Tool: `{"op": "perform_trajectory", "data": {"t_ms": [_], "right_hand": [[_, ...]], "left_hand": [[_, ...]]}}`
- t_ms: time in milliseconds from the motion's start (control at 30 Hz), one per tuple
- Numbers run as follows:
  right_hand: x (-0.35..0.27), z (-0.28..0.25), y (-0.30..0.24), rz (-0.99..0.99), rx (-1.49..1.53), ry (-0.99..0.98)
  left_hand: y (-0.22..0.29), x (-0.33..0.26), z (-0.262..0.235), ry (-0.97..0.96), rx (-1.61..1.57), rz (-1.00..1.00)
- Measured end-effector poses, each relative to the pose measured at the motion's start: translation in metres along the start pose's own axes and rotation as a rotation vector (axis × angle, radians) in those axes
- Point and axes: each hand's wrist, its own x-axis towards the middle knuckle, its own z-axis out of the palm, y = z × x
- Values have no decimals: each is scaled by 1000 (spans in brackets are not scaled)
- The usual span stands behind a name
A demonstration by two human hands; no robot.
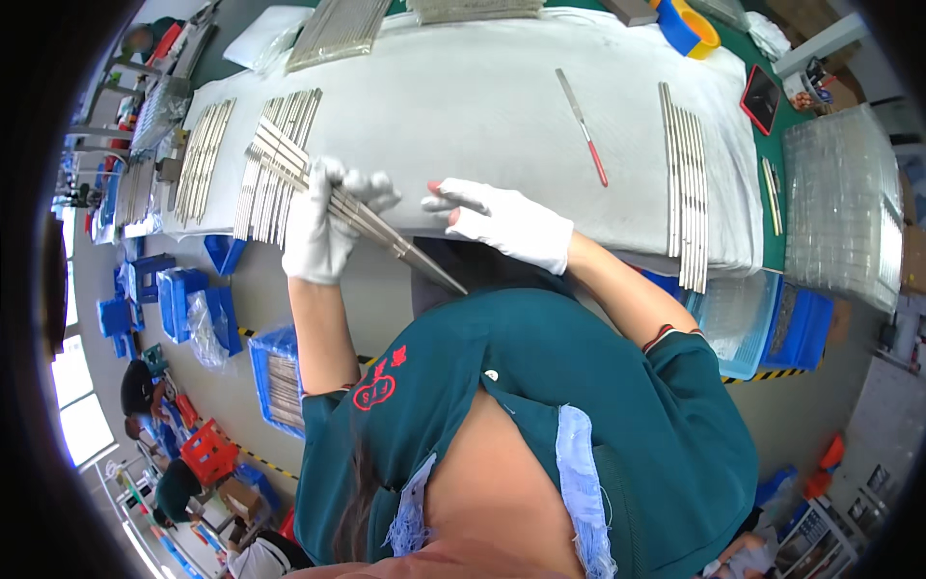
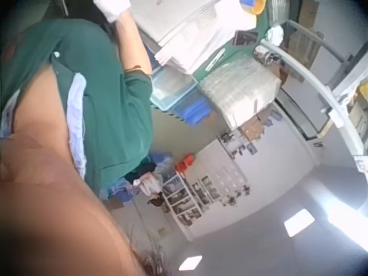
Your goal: Inspecting metal tubes, filing ends, and packaging them into plastic bags and bundles.
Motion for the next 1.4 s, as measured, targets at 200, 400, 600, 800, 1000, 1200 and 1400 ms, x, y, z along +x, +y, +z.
{"op": "perform_trajectory", "data": {"t_ms": [200,400,600,800,1000,1200,1400], "right_hand": [[26,17,-6,325,533,-191],[55,4,20,434,747,35],[67,-48,-67,463,-951,-119],[121,-164,-112,218,-1518,699],[151,-174,-119,331,-1668,576],[146,-199,-107,342,-1671,446],[160,-201,-93,356,-1592,502]], "left_hand": [[-9,86,-3,55,-67,-139],[-47,125,-22,281,1715,500],[-74,109,-35,76,2171,510],[-73,109,-29,82,2092,566],[-74,109,-32,93,2039,585],[-76,107,-32,115,2028,598],[-76,107,-29,106,2030,581]]}}
